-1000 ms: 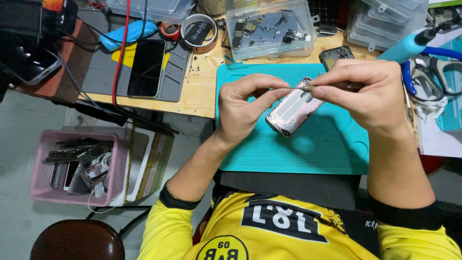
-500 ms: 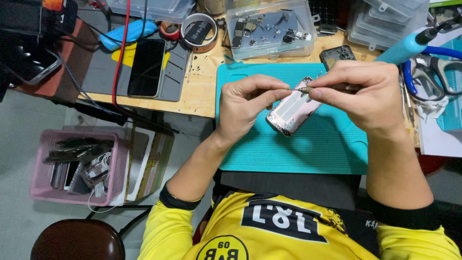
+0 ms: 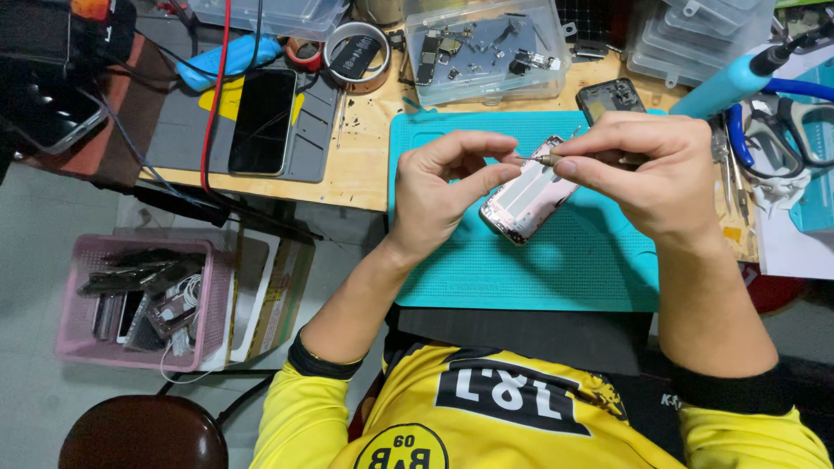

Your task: The person repairs a disassembled smartphone on a teal silicone mat, using a screwdriver to remove and reinstall small screws and using a pry tool and fingers to lift, position, and press internal components and the housing. They transfer small parts to and from a parts tray and work on the phone frame throughout the clip.

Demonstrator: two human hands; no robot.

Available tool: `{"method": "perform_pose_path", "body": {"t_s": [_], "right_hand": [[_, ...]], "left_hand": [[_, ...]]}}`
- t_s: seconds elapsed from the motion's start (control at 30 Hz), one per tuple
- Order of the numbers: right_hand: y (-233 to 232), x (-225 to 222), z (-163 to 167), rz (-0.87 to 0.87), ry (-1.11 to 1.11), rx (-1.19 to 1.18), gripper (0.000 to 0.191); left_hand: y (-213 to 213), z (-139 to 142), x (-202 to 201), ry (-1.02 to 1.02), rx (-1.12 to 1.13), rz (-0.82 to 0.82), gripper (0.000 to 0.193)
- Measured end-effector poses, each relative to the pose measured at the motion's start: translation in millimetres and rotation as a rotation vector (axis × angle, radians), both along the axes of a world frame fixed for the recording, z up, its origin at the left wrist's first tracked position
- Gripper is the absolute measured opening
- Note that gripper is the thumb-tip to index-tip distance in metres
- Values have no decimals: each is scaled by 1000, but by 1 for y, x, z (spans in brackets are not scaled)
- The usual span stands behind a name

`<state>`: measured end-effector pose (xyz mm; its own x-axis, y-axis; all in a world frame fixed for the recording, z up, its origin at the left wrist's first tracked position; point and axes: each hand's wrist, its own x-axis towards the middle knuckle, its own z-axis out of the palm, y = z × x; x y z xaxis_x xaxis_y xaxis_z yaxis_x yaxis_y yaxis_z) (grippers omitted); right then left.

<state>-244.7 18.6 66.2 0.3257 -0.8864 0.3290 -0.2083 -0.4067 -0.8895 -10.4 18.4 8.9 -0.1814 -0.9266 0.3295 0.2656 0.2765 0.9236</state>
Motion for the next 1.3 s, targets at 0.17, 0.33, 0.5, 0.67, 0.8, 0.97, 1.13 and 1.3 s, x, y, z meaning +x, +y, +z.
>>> {"method": "perform_pose_path", "body": {"t_s": [0.17,0.33,0.5,0.67,0.8,0.97,1.13,1.3], "right_hand": [[2,-6,-13,-123,141,-15,13],[10,-6,-44,-258,348,-32,15],[26,-2,-68,-305,348,16,15],[26,1,-77,-289,339,-57,15],[27,2,-78,-284,318,-59,14],[27,3,-78,-281,310,-78,13],[27,4,-79,-288,305,-78,12],[27,5,-79,-294,320,-90,12]], "left_hand": [[-9,-8,8,-491,-158,148,19],[-10,-25,6,-766,-280,161,9],[-8,-33,-1,-846,-255,145,13],[-4,-36,-14,-874,-298,176,14],[0,-40,-22,-869,-308,238,12],[0,-46,-24,-865,-326,255,11],[0,-50,-25,-846,-342,256,11],[1,-50,-25,-836,-353,264,11]]}}
